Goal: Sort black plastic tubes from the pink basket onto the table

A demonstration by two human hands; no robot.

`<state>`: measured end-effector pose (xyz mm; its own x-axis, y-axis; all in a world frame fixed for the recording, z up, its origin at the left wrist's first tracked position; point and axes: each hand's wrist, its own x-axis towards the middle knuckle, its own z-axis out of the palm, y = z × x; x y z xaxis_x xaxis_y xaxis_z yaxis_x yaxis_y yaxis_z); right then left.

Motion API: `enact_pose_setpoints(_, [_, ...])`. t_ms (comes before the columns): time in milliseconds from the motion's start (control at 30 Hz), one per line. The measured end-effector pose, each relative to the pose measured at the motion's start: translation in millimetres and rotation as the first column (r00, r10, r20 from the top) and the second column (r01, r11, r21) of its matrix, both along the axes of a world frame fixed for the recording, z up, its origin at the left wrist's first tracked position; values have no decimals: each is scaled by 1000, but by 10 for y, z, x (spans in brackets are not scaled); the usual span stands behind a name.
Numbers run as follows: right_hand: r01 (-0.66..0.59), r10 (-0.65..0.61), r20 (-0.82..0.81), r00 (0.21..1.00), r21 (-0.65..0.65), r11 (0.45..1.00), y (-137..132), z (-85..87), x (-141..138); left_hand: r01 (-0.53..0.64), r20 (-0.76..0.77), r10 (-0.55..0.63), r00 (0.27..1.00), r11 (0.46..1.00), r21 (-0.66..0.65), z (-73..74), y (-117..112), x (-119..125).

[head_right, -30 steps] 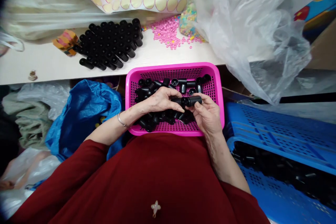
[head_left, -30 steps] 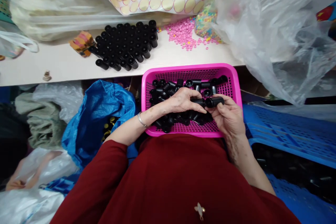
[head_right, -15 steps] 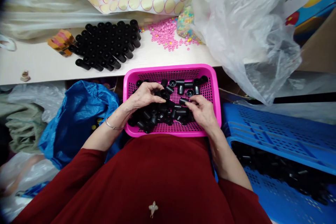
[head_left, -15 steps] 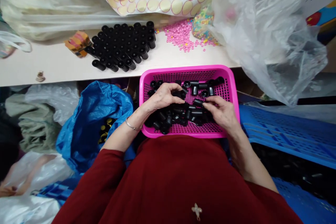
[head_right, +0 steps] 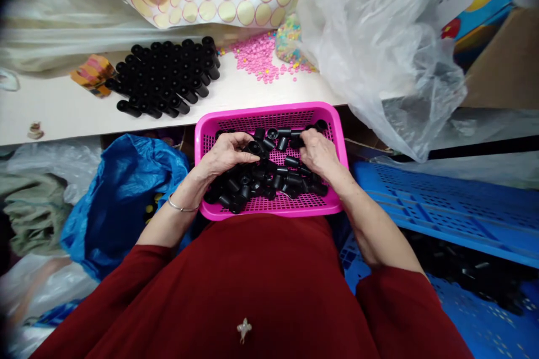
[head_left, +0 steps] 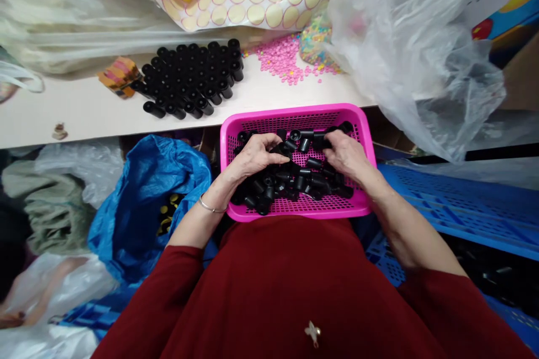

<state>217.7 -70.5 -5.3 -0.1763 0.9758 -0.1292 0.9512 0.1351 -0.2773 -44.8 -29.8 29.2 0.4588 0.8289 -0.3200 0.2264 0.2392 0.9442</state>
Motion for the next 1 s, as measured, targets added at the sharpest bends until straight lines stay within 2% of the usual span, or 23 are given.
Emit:
enact_pose_setpoints(100, [7,-3,-84,996,49,999,-108,77,51,-5,-1,5,1000,1000,14,-23,-7,-27])
enact_pose_setpoints(167, [-147,142,-97,985,-40,988,-232,147,8,0,17,0,1000,1000,-1,-41,-17,-45])
enact_pose_setpoints(233, [-353,340,-108,934,-159,922,-359,197,-87,11,37,-11,999,1000,-26,-52,-37,-59])
enact_pose_setpoints(300, [-457,451,-84,889,-232,858,-437,214,-183,22,53,-20,998,999,-43,-51,-63,-70])
enact_pose_setpoints(333, [-449,450,-54,891,-239,861,-445,215,-212,22,57,-20,998,999,-45,-45,-76,-76])
enact_pose_setpoints(367, [-409,414,-22,910,-223,885,-433,215,-221,18,58,-16,998,999,-43,-36,-86,-84])
enact_pose_setpoints(433, [-277,279,0,960,-121,953,-363,225,-177,3,53,-1,999,999,-35,-12,-98,-107])
enact_pose_setpoints(500, [-140,141,-95,985,24,990,-276,249,-74,-19,40,20,999,999,-30,13,-99,-136])
enact_pose_setpoints(567, [-38,66,-254,965,114,993,-224,264,39,-41,23,42,999,999,-32,31,-96,-165])
enact_pose_setpoints(667, [34,10,-369,929,114,993,-243,219,159,-64,17,65,998,997,-41,40,-107,-189])
enact_pose_setpoints(767, [17,9,-331,944,75,997,-318,120,198,-48,49,51,997,996,-77,29,-137,-185])
enact_pose_setpoints(867, [-54,65,-268,961,47,997,-377,80,125,-28,67,35,997,995,-91,2,-169,-170])
enact_pose_setpoints(933, [-188,181,-191,965,-22,982,-394,107,-11,-20,67,24,997,998,-62,-26,-183,-159])
enact_pose_setpoints(1000, [-338,327,-93,940,-151,929,-389,145,-202,-11,61,12,998,1000,-20,-56,-193,-143])
